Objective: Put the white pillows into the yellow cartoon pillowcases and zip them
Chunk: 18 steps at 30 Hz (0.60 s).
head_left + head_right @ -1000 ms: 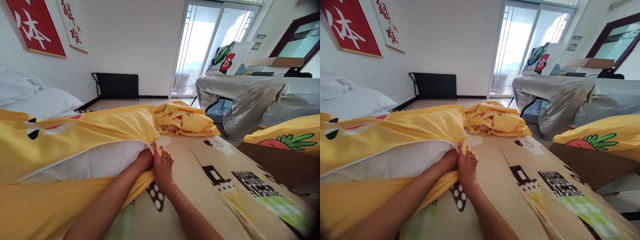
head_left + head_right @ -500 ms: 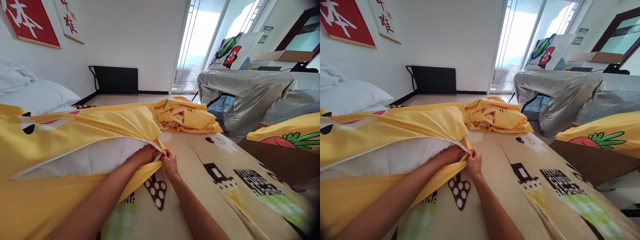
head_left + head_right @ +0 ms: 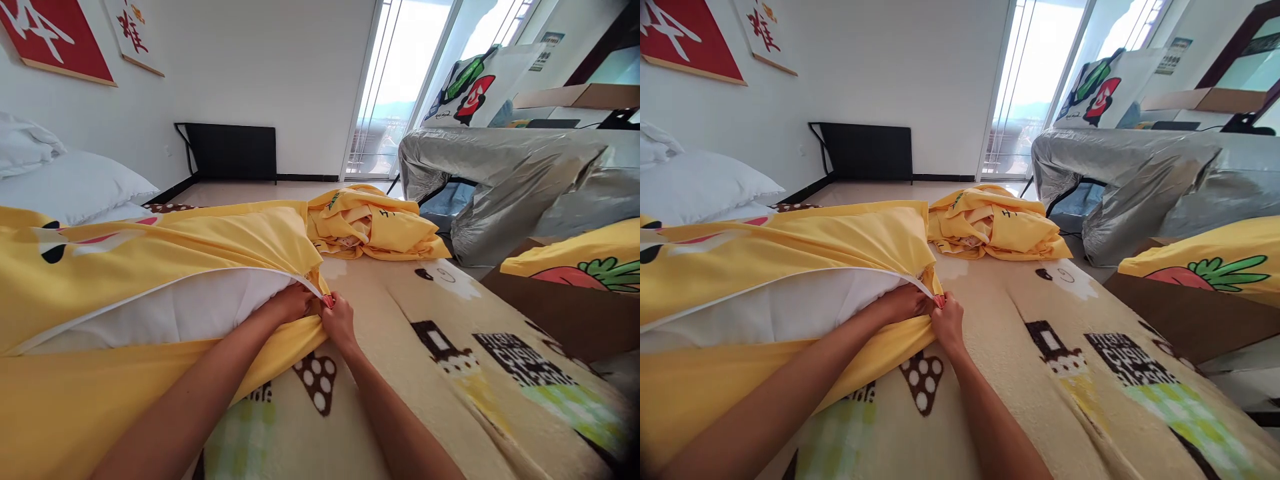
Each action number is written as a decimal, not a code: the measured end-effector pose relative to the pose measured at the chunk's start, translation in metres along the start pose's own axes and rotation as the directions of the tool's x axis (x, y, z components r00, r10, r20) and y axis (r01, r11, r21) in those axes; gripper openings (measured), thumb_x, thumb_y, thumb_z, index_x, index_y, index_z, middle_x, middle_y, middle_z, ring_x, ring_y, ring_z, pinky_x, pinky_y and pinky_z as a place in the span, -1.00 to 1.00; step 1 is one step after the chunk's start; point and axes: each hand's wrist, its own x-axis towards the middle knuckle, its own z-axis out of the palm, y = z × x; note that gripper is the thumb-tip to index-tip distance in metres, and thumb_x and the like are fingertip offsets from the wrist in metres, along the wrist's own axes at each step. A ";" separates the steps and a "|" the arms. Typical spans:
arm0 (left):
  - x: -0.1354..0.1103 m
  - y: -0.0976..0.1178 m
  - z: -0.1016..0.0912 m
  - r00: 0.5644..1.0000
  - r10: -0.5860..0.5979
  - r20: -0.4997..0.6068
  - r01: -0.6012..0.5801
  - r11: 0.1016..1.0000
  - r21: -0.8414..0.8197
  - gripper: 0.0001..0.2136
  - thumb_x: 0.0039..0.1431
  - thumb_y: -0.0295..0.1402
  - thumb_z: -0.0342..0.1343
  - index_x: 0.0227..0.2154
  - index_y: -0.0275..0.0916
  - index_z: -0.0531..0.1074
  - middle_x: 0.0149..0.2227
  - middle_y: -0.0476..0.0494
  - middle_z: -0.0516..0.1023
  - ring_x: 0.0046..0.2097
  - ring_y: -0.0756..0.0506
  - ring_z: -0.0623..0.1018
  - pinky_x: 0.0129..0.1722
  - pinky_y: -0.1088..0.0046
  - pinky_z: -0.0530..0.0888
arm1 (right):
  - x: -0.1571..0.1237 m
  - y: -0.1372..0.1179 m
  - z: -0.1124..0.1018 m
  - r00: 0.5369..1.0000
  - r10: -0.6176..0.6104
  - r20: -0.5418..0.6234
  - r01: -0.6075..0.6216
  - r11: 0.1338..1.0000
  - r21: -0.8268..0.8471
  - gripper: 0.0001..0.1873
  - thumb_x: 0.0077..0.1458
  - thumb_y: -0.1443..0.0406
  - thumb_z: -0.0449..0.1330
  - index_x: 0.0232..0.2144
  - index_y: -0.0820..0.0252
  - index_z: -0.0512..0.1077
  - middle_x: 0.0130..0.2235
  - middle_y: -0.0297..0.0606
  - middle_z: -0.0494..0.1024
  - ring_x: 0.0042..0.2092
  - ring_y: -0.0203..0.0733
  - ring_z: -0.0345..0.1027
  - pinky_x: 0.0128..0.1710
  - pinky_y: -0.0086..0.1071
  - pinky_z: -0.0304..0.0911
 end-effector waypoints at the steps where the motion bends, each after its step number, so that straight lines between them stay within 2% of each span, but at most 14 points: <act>1: 0.000 0.000 0.001 1.000 0.003 -0.009 -0.003 1.000 -0.001 -0.71 0.18 -0.43 -0.04 -0.09 -0.21 0.48 0.01 -0.21 0.48 0.06 -0.19 0.41 0.08 0.26 0.33 | 0.000 0.000 -0.001 1.000 -0.010 0.002 0.010 0.999 -0.030 -0.95 -0.20 0.40 0.04 -0.62 0.18 0.25 -0.58 -0.32 0.34 -0.50 -0.31 0.04 -0.47 -0.42 -0.13; 5: 0.001 0.002 0.004 0.999 0.032 -0.039 -0.032 0.999 -0.014 -0.69 0.14 -0.51 -0.01 -0.08 -0.19 0.47 0.02 -0.19 0.47 0.09 -0.18 0.38 0.10 0.27 0.32 | 0.003 0.001 -0.006 0.999 -0.033 0.019 0.035 0.993 -0.109 -0.86 -0.22 0.45 0.02 -0.69 0.16 0.18 -0.62 -0.34 0.28 -0.51 -0.32 -0.03 -0.46 -0.39 -0.20; 9: 0.001 0.003 0.002 0.997 0.054 -0.046 -0.056 0.997 -0.049 -0.72 0.11 -0.55 -0.01 -0.15 -0.25 0.49 -0.04 -0.22 0.51 0.04 -0.18 0.41 0.07 0.24 0.33 | 0.006 0.002 -0.011 0.998 -0.039 0.047 0.045 0.992 -0.117 -0.84 -0.22 0.44 0.02 -0.72 0.16 0.16 -0.64 -0.35 0.26 -0.52 -0.32 -0.03 -0.45 -0.38 -0.20; 14: 0.001 0.007 -0.003 0.998 0.043 -0.049 -0.048 0.992 -0.118 -0.71 -0.02 -0.62 -0.02 -0.25 -0.30 0.49 -0.14 -0.22 0.54 -0.10 -0.16 0.47 -0.04 0.30 0.39 | 0.007 0.006 -0.011 0.996 -0.031 0.082 0.033 0.999 -0.032 -0.84 -0.17 0.32 0.03 -0.71 0.16 0.17 -0.66 -0.40 0.23 -0.53 -0.33 0.01 -0.48 -0.42 -0.16; 18: 0.000 0.010 -0.007 0.997 0.036 -0.066 -0.047 0.983 -0.176 -0.70 -0.07 -0.62 -0.02 -0.27 -0.29 0.49 -0.14 -0.18 0.55 -0.10 -0.15 0.47 -0.03 0.34 0.38 | 0.006 0.013 -0.005 0.998 0.000 0.058 -0.004 0.996 0.084 -0.85 -0.17 0.24 0.03 -0.66 0.16 0.20 -0.65 -0.44 0.23 -0.52 -0.35 0.01 -0.52 -0.46 -0.12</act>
